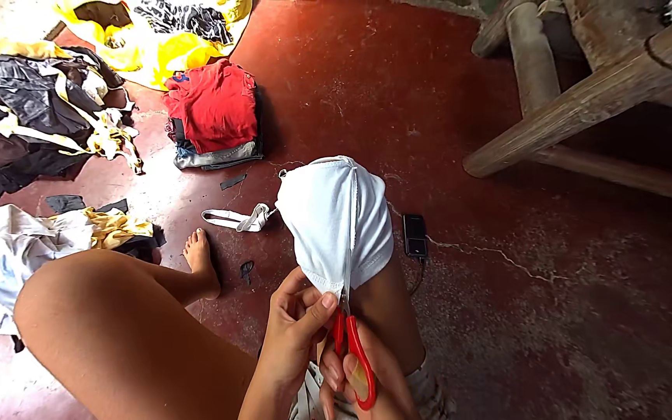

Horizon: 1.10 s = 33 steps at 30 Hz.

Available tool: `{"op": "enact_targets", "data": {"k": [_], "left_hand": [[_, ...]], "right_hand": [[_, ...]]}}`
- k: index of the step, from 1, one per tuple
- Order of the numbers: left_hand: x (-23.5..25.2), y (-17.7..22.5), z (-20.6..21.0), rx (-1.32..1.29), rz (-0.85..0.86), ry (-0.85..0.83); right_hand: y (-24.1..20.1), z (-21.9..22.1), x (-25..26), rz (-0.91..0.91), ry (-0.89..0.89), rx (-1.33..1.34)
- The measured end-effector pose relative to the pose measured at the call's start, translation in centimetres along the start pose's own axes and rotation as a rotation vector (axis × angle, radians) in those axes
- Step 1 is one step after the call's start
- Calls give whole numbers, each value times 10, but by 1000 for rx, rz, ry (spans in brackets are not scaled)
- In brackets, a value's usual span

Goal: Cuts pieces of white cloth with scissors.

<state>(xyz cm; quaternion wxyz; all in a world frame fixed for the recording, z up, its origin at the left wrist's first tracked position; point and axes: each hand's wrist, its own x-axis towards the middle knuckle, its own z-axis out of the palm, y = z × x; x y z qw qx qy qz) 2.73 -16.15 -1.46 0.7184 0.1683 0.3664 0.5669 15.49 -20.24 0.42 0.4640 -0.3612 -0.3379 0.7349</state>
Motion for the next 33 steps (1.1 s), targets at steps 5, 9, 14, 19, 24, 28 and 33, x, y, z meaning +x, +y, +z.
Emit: {"op": "enact_targets", "data": {"k": [5,9,14,19,24,28,33], "left_hand": [[-2,0,-11,-57,15,-20],[-4,-1,-13,-53,-5,-30],[-3,-1,-14,-58,-8,-52],[-6,4,-17,-89,-12,-15],[-6,5,-23,-116,-18,5],[3,5,-10,-31,-88,57],[16,8,0,52,-47,36]], "right_hand": [[-3,-4,3,9,2,-43],[-1,-10,6,-6,-15,-18],[-2,-7,8,-5,0,-2],[-5,-6,8,1,30,-48],[-9,-9,10,30,29,-94],[-9,-12,12,18,14,-127],[-15,-14,10,30,33,-181]]}}
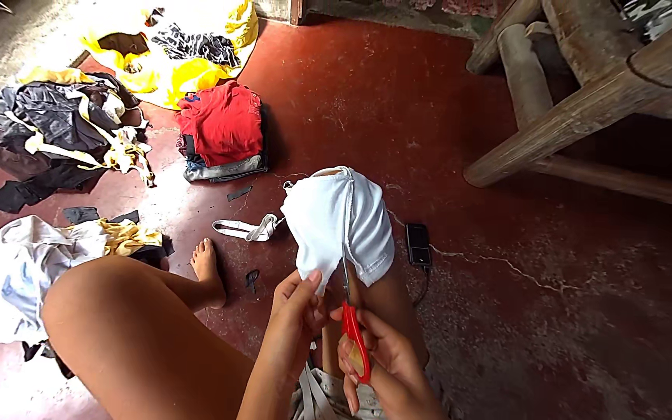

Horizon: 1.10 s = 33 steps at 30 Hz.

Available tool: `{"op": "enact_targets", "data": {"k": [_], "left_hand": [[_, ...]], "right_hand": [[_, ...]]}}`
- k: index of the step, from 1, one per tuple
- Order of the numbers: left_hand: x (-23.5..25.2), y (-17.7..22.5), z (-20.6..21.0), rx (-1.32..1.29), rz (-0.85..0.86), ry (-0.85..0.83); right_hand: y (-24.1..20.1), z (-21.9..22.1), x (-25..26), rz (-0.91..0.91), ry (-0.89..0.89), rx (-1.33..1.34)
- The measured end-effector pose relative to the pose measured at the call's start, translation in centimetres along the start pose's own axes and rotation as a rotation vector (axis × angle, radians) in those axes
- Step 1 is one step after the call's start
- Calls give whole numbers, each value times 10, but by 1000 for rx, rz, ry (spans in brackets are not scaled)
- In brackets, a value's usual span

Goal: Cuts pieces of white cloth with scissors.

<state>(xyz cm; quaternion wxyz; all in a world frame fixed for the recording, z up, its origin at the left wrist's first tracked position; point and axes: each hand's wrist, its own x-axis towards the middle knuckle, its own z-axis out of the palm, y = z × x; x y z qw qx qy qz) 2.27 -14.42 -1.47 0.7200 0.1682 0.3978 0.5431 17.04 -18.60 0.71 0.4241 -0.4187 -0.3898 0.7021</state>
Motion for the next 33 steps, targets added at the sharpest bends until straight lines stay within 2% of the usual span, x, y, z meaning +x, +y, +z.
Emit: {"op": "enact_targets", "data": {"k": [5,7,11,14,33], "left_hand": [[15,21,19,195,99,180],[16,22,20,187,97,157],[9,18,12,-2,-9,49],[7,14,10,-80,-15,6],[9,3,11,-170,35,44]], "right_hand": [[0,-2,-3,8,6,-7],[0,-1,-2,12,9,-2],[2,0,0,10,-15,19],[5,-1,3,-2,-68,35],[1,19,14,-39,74,191]]}}
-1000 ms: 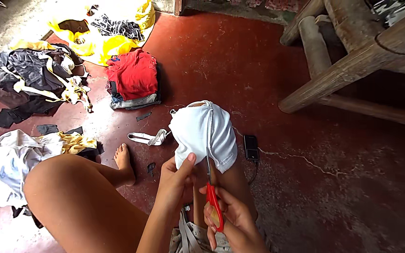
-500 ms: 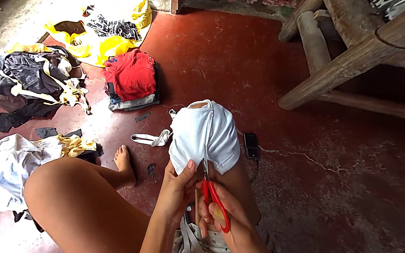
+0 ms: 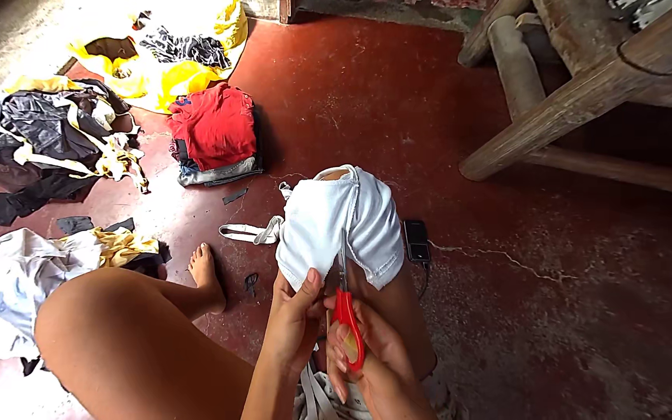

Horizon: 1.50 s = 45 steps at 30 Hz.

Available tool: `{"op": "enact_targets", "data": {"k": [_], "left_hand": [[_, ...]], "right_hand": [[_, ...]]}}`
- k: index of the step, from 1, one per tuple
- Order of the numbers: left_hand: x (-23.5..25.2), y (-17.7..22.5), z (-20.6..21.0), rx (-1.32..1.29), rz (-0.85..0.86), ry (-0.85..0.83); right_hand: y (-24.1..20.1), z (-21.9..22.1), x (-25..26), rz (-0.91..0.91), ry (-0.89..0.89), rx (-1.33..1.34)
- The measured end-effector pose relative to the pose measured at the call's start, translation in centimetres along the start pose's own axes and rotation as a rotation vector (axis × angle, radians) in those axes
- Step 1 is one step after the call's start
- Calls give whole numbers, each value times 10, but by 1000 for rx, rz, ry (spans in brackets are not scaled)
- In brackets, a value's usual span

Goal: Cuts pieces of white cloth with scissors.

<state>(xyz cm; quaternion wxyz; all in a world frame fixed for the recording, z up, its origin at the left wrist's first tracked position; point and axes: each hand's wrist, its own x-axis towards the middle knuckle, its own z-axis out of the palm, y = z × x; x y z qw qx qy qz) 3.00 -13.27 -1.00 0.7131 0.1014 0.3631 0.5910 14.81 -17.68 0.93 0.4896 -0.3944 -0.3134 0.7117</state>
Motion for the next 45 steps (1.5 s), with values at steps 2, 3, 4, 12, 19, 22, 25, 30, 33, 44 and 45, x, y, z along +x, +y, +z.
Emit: {"op": "enact_targets", "data": {"k": [2,3,4,12,19,22,25,30,33,44,45], "left_hand": [[0,0,-4,-30,3,2],[1,0,-5,-32,3,6],[1,0,-5,-38,2,12],[2,-1,-7,-105,-7,-25],[4,1,-5,-109,-11,-37],[4,1,-5,-131,-7,-17],[5,-1,-13,-205,0,-23],[14,-3,-15,-423,-44,-71],[22,-4,-9,-689,-94,-195],[13,9,30,-657,-244,-9],[11,12,27,-666,-272,-7]], "right_hand": [[-2,0,0,7,18,-2],[-3,0,1,16,24,0],[-3,0,1,20,23,1],[-3,-7,16,-24,-35,-16],[-16,-3,26,27,-6,-11],[-14,-2,23,3,26,-26],[-13,-3,21,-7,42,-24],[-13,-7,16,-25,17,-50],[-13,-9,13,-23,26,-66],[-29,-26,-5,20,-13,-191],[-30,-29,-8,27,-19,-203]]}}
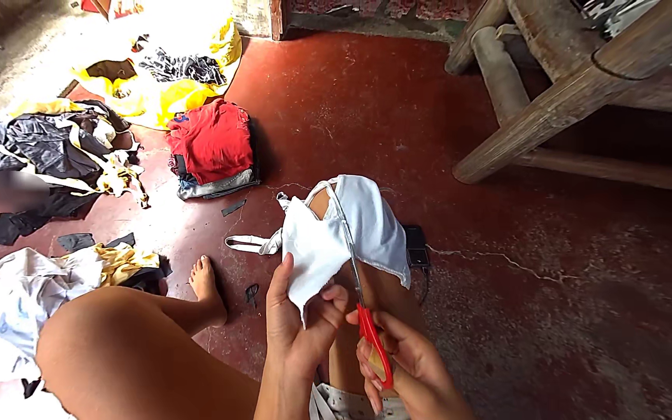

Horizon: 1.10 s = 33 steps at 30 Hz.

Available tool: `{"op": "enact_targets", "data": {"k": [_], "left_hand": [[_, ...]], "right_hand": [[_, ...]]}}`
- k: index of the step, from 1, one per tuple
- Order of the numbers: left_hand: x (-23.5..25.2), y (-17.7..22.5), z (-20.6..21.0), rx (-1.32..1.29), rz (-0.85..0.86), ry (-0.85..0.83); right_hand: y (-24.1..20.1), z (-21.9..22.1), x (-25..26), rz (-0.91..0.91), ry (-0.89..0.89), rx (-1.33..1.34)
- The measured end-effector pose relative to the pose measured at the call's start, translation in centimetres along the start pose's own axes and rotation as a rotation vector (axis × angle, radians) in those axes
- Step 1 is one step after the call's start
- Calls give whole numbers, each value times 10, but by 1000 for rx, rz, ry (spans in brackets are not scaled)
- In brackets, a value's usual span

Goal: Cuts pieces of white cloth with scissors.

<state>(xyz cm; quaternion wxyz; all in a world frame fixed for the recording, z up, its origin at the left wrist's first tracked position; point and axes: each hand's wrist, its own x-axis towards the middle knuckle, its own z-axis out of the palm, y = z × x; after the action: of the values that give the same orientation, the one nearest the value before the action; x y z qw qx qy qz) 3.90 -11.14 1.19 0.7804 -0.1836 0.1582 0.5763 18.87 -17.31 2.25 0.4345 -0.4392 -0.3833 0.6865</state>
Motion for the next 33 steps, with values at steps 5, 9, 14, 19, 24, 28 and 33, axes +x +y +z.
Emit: {"op": "enact_targets", "data": {"k": [5,9,14,19,24,28,33], "left_hand": [[-7,8,-14,59,-129,-61],[-8,-1,-22,210,24,-59],[-15,-7,-13,469,270,42],[-5,-4,-6,687,439,150],[0,-4,-10,814,574,185],[0,-4,-8,787,554,186],[1,-2,-8,780,535,188]], "right_hand": [[-1,-17,-17,31,-32,-107],[-1,-23,-23,54,-42,-130],[-2,-24,-19,42,-92,-112],[-3,-28,-11,27,-213,-135],[-10,-28,-1,124,-280,-123],[-20,-25,7,203,-304,-163],[-34,-24,17,251,-317,-209]]}}
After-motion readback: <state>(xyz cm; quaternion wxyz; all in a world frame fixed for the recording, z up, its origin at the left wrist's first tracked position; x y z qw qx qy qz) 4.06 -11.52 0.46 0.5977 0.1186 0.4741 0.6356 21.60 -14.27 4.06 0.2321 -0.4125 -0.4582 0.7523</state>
